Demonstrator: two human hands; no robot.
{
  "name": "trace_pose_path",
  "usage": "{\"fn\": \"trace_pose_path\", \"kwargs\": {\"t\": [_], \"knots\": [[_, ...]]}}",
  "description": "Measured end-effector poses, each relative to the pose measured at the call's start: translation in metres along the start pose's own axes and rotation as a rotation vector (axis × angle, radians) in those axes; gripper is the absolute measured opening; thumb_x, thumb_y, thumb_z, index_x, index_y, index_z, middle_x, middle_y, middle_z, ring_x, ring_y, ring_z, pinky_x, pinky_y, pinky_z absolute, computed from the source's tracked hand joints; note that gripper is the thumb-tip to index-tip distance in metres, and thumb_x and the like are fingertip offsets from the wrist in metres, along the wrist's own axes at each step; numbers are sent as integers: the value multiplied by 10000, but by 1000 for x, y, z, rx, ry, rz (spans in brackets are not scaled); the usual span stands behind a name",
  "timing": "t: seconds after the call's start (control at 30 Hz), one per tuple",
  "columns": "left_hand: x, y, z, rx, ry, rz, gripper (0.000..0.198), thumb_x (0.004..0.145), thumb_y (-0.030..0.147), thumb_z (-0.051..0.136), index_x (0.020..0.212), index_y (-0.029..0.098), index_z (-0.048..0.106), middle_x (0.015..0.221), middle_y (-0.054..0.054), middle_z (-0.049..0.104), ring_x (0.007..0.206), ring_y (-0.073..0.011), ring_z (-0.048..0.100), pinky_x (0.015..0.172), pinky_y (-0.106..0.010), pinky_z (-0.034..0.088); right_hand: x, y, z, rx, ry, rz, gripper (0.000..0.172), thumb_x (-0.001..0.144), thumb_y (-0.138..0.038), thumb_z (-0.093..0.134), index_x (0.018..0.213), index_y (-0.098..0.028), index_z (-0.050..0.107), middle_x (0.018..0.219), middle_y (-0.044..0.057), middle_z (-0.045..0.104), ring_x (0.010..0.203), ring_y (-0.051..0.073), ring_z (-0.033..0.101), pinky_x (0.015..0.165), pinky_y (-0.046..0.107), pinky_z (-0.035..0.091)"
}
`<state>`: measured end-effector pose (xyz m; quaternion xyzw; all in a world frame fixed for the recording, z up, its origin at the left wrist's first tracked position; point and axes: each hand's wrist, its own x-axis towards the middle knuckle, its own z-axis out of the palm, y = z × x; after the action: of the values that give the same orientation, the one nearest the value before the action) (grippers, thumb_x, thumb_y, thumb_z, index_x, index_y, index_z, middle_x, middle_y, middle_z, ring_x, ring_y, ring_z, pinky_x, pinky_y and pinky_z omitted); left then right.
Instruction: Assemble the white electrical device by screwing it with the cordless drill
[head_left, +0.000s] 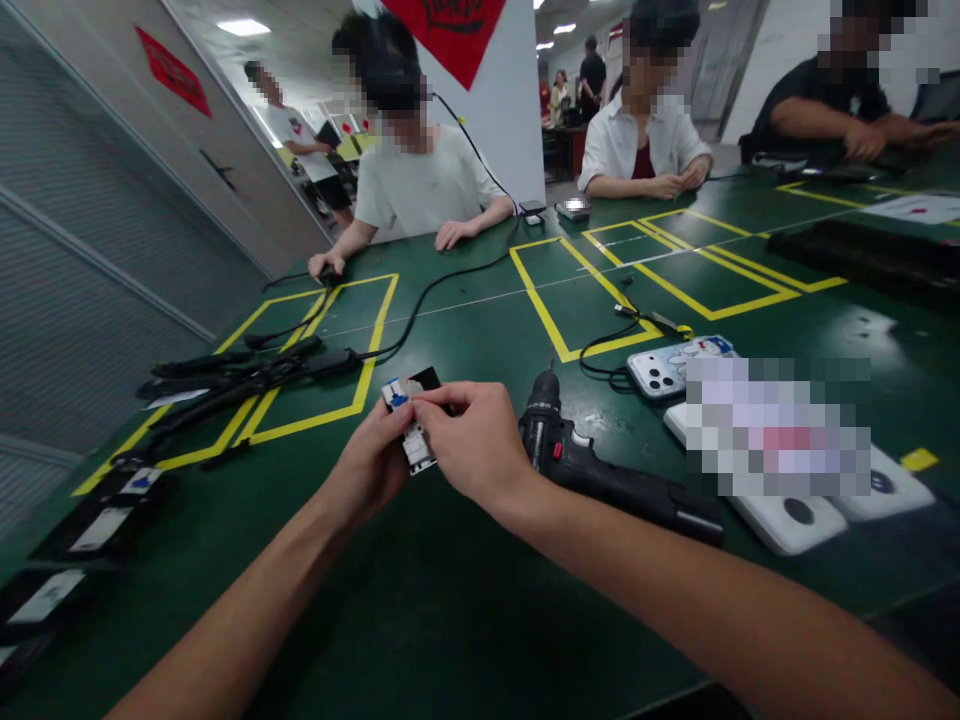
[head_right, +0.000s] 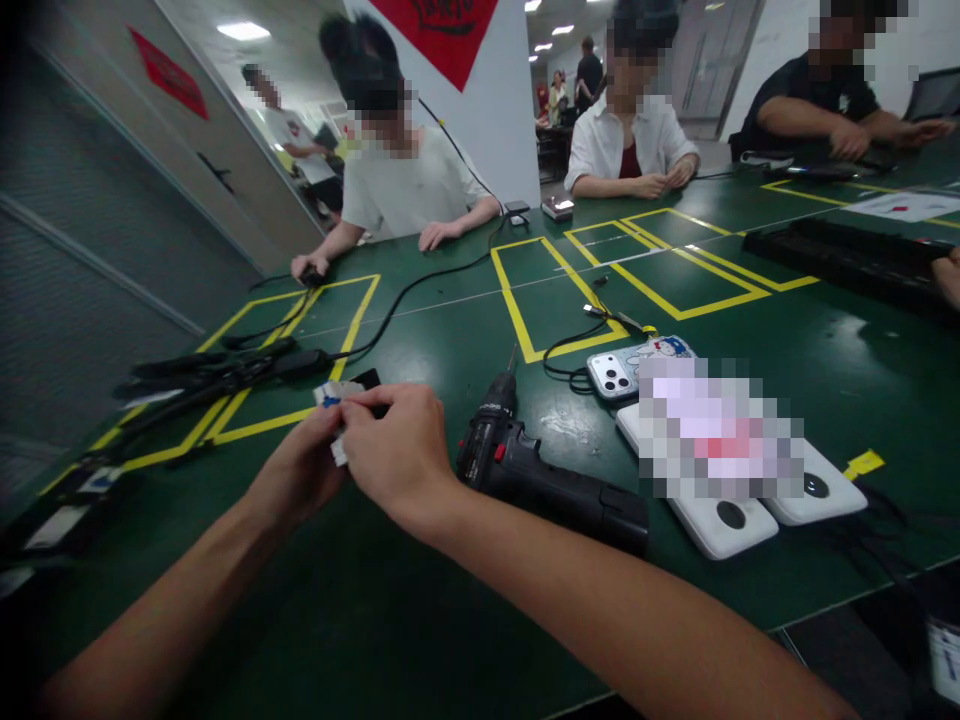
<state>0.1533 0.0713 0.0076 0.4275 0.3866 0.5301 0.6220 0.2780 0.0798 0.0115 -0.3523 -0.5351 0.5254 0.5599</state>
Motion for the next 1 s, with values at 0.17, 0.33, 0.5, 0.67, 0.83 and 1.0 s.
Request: {"fn": "trace_pose_path", "kwargs": {"t": [0.17, 0.33, 0.5, 0.67, 0.83, 1.0], "knots": [[-6, -19, -7, -5, 45, -113, 364, 744, 283, 675, 1058, 168, 531, 838, -21, 664, 691, -161, 644, 611, -244, 532, -36, -23, -47, -624, -232, -219, 312, 908, 25, 547, 1192, -96, 588, 1067, 59, 526, 975, 200, 505, 947, 297, 414], [-7, -29, -15, 12, 42, -159, 402, 782, 308, 605, 1147, 197, 477, 1035, -70, 632, 800, -237, 659, 620, -367, 567, -83, -40, -112, -1495, -354, -77, 824, 727, -60, 774, 1435, -115, 356, 1330, 164, 237, 1113, 326, 345, 923, 460, 397], [-7, -29, -13, -17, 19, -132, 452, 768, 299, 609, 1173, 215, 426, 1033, -74, 614, 781, -245, 656, 582, -383, 573, -91, -29, -124, -1730, -496, 1, 881, 722, -109, 754, 1467, -114, 285, 1378, 169, 114, 1028, 315, 395, 871, 434, 417], [-9, -31, -8, 11, 50, -113, 459, 774, 277, 604, 1180, 214, 399, 986, -59, 604, 773, -224, 654, 608, -371, 569, -77, -26, -115, -1739, -512, 54, 885, 698, -90, 709, 1461, -35, 263, 1324, 213, 208, 994, 318, 423, 824, 423, 469], [-10, -34, -6, 26, 68, -110, 500, 748, 245, 634, 1196, 197, 415, 919, -32, 581, 742, -184, 643, 640, -337, 559, -65, -21, -123, -1500, -401, -5, 1061, 694, -74, 723, 1502, -122, 36, 1091, 146, 456, 782, 279, 512, 686, 428, 523], [-12, -36, -7, 5, 56, -129, 515, 716, 272, 655, 1171, 154, 447, 926, -61, 598, 762, -197, 643, 668, -349, 549, -90, -62, -157, -917, -212, 4, 915, 707, -57, 679, 1465, -315, 236, 1119, 48, 502, 884, 220, 546, 712, 274, 506]]}}
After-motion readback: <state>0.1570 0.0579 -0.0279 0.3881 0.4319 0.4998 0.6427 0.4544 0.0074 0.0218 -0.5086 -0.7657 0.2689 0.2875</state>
